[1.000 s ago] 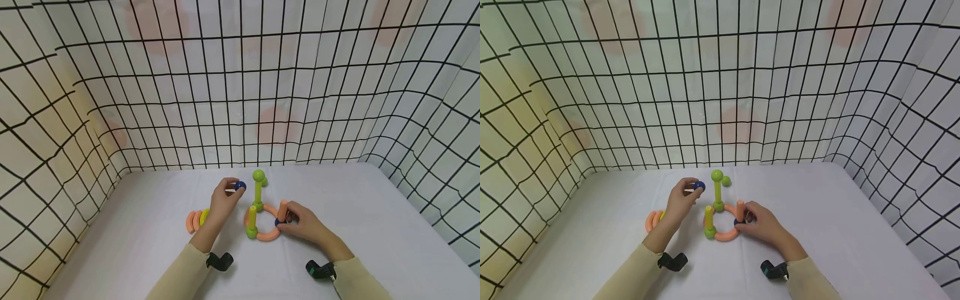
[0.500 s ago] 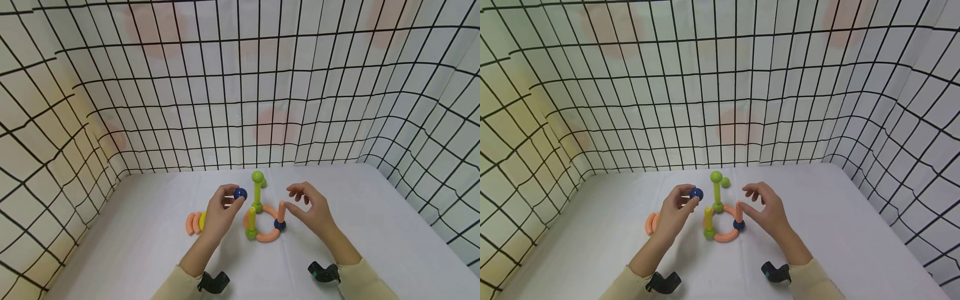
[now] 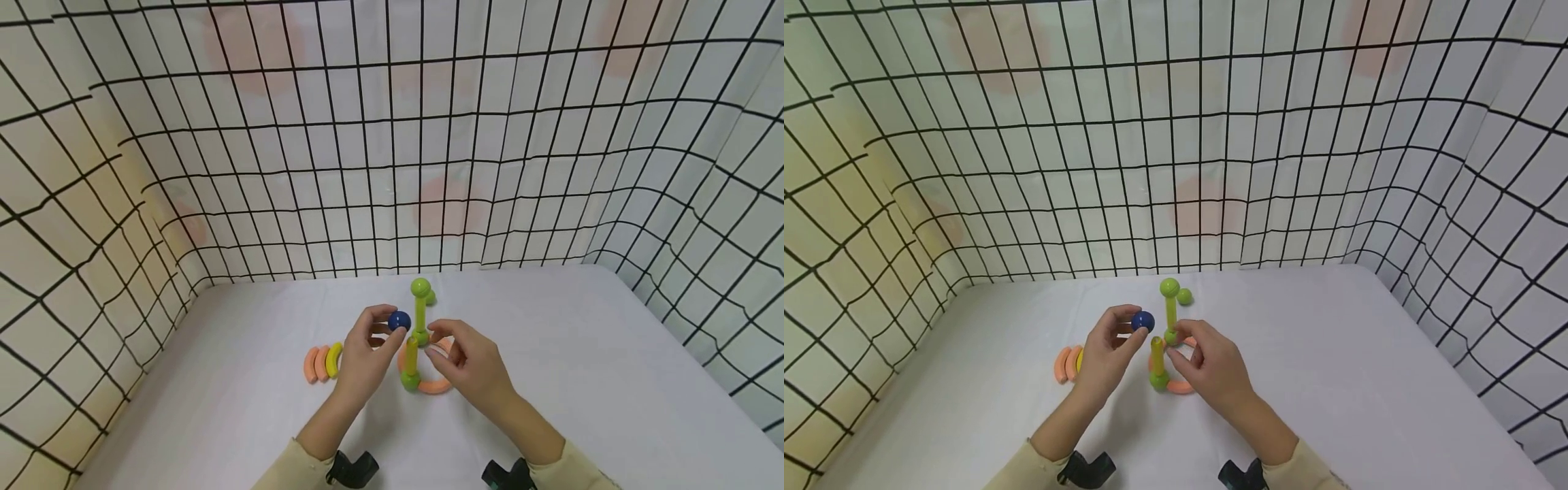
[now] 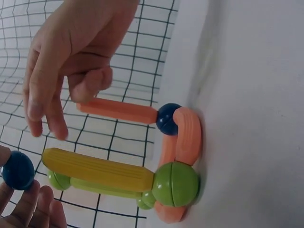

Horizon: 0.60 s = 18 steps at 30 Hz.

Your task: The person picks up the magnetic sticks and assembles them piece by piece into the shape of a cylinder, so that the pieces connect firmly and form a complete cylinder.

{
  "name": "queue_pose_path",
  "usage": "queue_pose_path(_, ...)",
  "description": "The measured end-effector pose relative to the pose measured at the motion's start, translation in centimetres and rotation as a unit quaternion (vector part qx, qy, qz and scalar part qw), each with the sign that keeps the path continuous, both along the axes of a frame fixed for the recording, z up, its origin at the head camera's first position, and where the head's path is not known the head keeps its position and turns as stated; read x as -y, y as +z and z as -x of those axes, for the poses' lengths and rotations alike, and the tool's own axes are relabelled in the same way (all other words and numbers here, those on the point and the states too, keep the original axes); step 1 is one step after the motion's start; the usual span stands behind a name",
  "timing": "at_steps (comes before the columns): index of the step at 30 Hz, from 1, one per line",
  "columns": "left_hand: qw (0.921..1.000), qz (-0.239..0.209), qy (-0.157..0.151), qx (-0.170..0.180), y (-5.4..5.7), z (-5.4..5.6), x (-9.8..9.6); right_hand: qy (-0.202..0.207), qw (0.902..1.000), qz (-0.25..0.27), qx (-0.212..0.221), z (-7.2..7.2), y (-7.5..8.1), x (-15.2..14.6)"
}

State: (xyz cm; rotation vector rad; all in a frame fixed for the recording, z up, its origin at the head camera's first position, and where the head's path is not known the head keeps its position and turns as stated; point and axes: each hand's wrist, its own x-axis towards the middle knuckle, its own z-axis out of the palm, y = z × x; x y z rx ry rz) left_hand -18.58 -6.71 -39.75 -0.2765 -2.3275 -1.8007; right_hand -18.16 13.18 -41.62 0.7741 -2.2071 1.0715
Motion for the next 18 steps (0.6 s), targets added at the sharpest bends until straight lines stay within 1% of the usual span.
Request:
queue_pose_path(2,1.0000,-0.003,-0.002,-0.007,-0.1,0.0,-0.1,0.002,0.9996,0.000,0.027,-0.2,-0.4,0.4)
queue_pose_path(4,0.9999,-0.006,-0.004,-0.012,-0.1,0.0,-0.1,0.010,0.9977,0.008,0.066,-0.4,-0.7,0.8)
queue_pose_path(6,0.9999,-0.006,-0.005,-0.013,-0.2,0.1,-0.1,0.022,0.9923,0.027,0.119,-0.6,-0.8,1.2)
queue_pose_path(7,0.9999,-0.008,-0.007,-0.012,-0.3,0.1,-0.1,0.030,0.9878,0.039,0.147,-0.7,-0.9,1.4)
queue_pose_path(9,0.9999,-0.009,-0.008,-0.008,-0.3,0.2,-0.1,0.040,0.9747,0.063,0.211,-1.0,-1.0,1.7)
queue_pose_path(11,0.9999,-0.012,-0.009,-0.003,-0.5,0.2,-0.1,0.045,0.9633,0.076,0.253,-1.2,-1.2,2.0)
queue_pose_path(13,0.9998,-0.015,-0.013,-0.001,-0.6,0.3,-0.1,0.053,0.9572,0.080,0.273,-1.2,-1.6,2.2)
queue_pose_path(18,0.9991,-0.021,-0.036,-0.013,-0.8,0.4,0.0,0.082,0.9514,0.087,0.284,-1.0,-2.5,2.5)
